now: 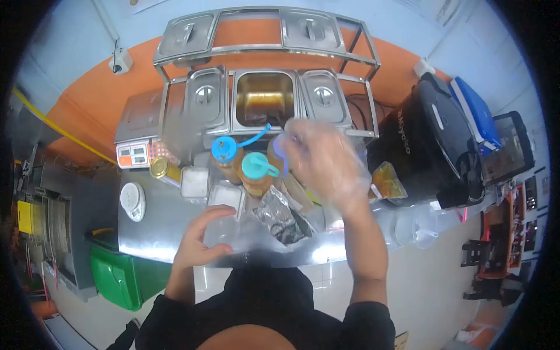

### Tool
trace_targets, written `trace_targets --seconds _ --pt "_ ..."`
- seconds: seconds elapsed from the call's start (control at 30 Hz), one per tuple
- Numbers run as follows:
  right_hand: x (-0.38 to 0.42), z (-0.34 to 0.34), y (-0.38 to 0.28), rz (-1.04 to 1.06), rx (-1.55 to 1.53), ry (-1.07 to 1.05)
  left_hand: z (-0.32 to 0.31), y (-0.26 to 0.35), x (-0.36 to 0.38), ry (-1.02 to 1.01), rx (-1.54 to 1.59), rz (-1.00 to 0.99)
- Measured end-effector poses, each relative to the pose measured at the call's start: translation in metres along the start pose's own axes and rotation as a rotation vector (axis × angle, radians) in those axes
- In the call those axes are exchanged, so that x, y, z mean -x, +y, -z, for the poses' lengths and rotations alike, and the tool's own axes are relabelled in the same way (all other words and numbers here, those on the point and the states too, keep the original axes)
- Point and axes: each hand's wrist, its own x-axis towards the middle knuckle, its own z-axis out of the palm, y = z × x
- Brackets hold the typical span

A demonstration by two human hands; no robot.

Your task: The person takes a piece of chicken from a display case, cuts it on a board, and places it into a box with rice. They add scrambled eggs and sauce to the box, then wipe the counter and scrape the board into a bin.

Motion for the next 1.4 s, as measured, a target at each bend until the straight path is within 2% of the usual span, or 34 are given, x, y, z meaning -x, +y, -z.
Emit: trace_targets --seconds 0.07,0.1,0.17,0.27,0.37,0.43,0.5,0.57,0.6,0.67,0.7,0.77,0.8,0.87,0.9,0.97,1.0,1.07,1.23,1.3,1.4 --pt "-0.043 -0.012 0.027 -0.021 0.332 0.001 0.024 -0.010 -0.008 0.033 0.050 0.017" --pt "-0.052 -0.020 0.035 -0.029 0.342 0.001 0.035 -0.013 -0.012 0.063 0.091 0.043" --pt "-0.072 -0.031 0.048 -0.171 0.430 -0.286 0.061 -0.012 -0.031 0.056 0.071 0.000" --pt "-0.091 -0.043 0.067 -0.256 0.520 -0.329 0.093 -0.022 -0.056 0.058 0.050 -0.055" --pt "-0.102 -0.036 0.077 -0.247 0.590 -0.223 0.112 -0.027 -0.083 0.055 0.045 -0.105" --pt "-0.109 -0.030 0.069 -0.202 0.639 -0.213 0.119 -0.030 -0.099 0.110 0.146 0.011" --pt "-0.114 -0.027 0.062 -0.157 0.680 -0.198 0.125 -0.031 -0.114 0.094 0.155 0.028" --pt "-0.111 -0.030 0.057 -0.137 0.669 -0.384 0.128 -0.034 -0.125 0.152 0.149 0.046" --pt "-0.106 -0.035 0.060 -0.140 0.665 -0.382 0.130 -0.037 -0.128 0.147 0.147 0.048" --pt "-0.093 -0.047 0.073 0.093 0.404 -0.303 0.132 -0.041 -0.135 0.120 0.115 0.067" --pt "-0.092 -0.052 0.077 0.092 0.404 -0.300 0.132 -0.042 -0.137 0.118 0.114 0.065" --pt "-0.090 -0.060 0.082 -0.018 0.198 -0.270 0.131 -0.043 -0.143 0.119 0.102 0.082" --pt "-0.087 -0.063 0.086 -0.018 0.194 -0.261 0.131 -0.043 -0.145 0.113 0.095 0.079" --pt "-0.080 -0.064 0.095 -0.338 -0.315 -0.208 0.131 -0.043 -0.150 0.122 0.134 0.099" --pt "-0.075 -0.064 0.102 -0.330 -0.318 -0.201 0.131 -0.043 -0.152 0.122 0.126 0.091" --pt "-0.069 -0.059 0.113 -0.413 -0.532 -0.192 0.131 -0.045 -0.157 0.098 0.148 0.099" --pt "-0.067 -0.057 0.109 -0.401 -0.526 -0.185 0.132 -0.046 -0.159 0.075 0.153 0.102" --pt "-0.061 -0.051 0.100 -0.576 -0.709 -0.091 0.130 -0.043 -0.166 0.062 0.158 0.110" --pt "-0.056 -0.041 0.100 -0.531 -0.767 0.007 0.123 -0.049 -0.188 0.006 0.152 0.064" --pt "-0.055 -0.038 0.099 -0.551 -0.822 0.031 0.117 -0.051 -0.198 0.014 0.216 0.122" --pt "-0.054 -0.032 0.093 -0.518 -0.763 0.075 0.109 -0.053 -0.210 -0.007 0.188 0.116"
